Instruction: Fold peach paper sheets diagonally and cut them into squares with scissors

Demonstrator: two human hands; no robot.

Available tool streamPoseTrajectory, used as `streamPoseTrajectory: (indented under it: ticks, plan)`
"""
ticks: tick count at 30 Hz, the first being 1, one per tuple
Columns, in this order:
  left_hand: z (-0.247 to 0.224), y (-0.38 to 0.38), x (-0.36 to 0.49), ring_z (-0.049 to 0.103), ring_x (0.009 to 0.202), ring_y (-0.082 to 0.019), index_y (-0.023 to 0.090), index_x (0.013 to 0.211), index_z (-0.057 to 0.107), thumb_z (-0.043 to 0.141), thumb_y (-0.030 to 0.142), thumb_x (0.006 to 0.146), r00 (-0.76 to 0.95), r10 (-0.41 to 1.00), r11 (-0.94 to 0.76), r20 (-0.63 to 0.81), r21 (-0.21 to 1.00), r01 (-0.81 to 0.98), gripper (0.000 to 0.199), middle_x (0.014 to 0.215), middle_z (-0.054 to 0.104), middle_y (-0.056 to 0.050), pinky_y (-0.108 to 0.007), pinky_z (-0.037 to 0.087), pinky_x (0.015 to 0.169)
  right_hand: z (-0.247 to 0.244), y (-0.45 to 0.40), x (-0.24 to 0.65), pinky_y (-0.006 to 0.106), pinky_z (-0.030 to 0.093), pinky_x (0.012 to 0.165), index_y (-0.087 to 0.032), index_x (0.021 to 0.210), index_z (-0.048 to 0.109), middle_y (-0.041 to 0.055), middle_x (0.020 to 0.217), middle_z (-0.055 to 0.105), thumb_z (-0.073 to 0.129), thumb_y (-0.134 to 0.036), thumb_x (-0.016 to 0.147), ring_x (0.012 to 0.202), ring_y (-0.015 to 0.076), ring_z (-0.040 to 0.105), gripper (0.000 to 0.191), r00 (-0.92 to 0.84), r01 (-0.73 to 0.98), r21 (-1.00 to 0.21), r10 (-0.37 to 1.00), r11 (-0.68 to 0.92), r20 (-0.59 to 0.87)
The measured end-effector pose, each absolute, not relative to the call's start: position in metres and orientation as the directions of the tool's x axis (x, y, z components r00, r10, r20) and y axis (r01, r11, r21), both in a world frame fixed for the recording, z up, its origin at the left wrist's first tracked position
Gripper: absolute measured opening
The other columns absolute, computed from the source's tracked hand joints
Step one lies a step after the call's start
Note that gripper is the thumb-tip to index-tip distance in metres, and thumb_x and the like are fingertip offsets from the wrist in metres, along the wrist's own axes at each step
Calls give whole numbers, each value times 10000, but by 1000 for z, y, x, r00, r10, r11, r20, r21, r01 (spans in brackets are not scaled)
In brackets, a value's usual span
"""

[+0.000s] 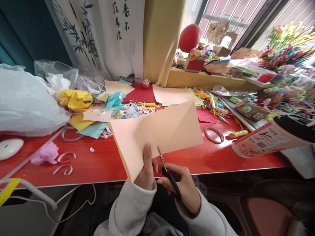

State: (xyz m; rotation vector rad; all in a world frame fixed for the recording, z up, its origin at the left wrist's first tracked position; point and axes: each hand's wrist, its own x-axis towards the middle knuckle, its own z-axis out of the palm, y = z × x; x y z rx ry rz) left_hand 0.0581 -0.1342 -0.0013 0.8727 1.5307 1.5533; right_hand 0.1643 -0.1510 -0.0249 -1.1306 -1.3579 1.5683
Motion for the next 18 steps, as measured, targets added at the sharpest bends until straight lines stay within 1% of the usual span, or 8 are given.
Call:
streamPoseTrajectory:
  ticks: [2,4,6,9,12,13,15,18]
  plan:
    - [-3,-133,58,364,271,-63,202,347,401,431,469,839,-430,900,31,-69,995,-95,561,299,386,37,-217,366,356,-26,-150,166,186,291,380,-126,804,614,-48,528,458,739,-430,619,405,50,376,377,-298,33,-990,944,-139,-142]
    - [-5,-132,58,418,299,-81,198,415,484,440,481,826,-407,912,0,-45,994,-112,501,334,450,30,-223,377,358,-26,-150,167,186,288,373,-125,794,617,-49,523,466,746,-430,607,393,49,383,381,-274,51,-991,952,-127,-137]
    - [-8,-134,58,484,348,-98,200,417,489,426,511,815,-399,916,-15,-31,994,-111,509,368,491,14,-227,413,395,-26,-150,167,187,288,375,-124,782,623,-53,511,457,750,-435,598,392,49,387,383,-256,54,-991,957,-125,-135]
    - [-11,-137,57,496,361,-102,201,366,457,458,540,779,-387,919,53,-75,996,-65,535,362,487,6,-233,432,436,-26,-151,167,186,293,386,-127,786,638,-53,522,461,750,-437,597,409,47,388,381,-253,45,-992,960,-116,-123]
    - [-14,-138,58,445,318,-99,198,415,515,565,477,736,-419,903,92,-94,995,-26,428,317,438,35,-245,420,432,-28,-153,167,182,295,394,-136,792,643,-51,544,477,746,-426,610,417,41,388,357,-254,38,-993,960,-111,-117]
    - [-15,-138,58,435,317,-99,199,420,512,571,465,738,-425,902,77,-77,997,-18,419,317,430,38,-248,404,415,-29,-154,167,181,292,392,-138,788,642,-52,540,478,744,-423,615,414,40,388,348,-252,39,-993,960,-115,-121]
    - [-18,-136,57,423,333,-98,202,393,461,546,459,764,-409,913,7,1,1000,18,459,335,421,33,-251,363,388,-30,-154,168,180,288,387,-140,784,636,-54,524,478,739,-421,624,406,41,388,339,-244,45,-991,960,-127,-134]
    - [-20,-134,55,388,345,-89,204,353,378,515,442,795,-370,925,-67,92,995,80,520,341,381,32,-257,345,400,-28,-154,169,179,282,380,-139,789,635,-58,496,472,744,-425,613,393,43,392,353,-236,51,-986,957,-159,-167]
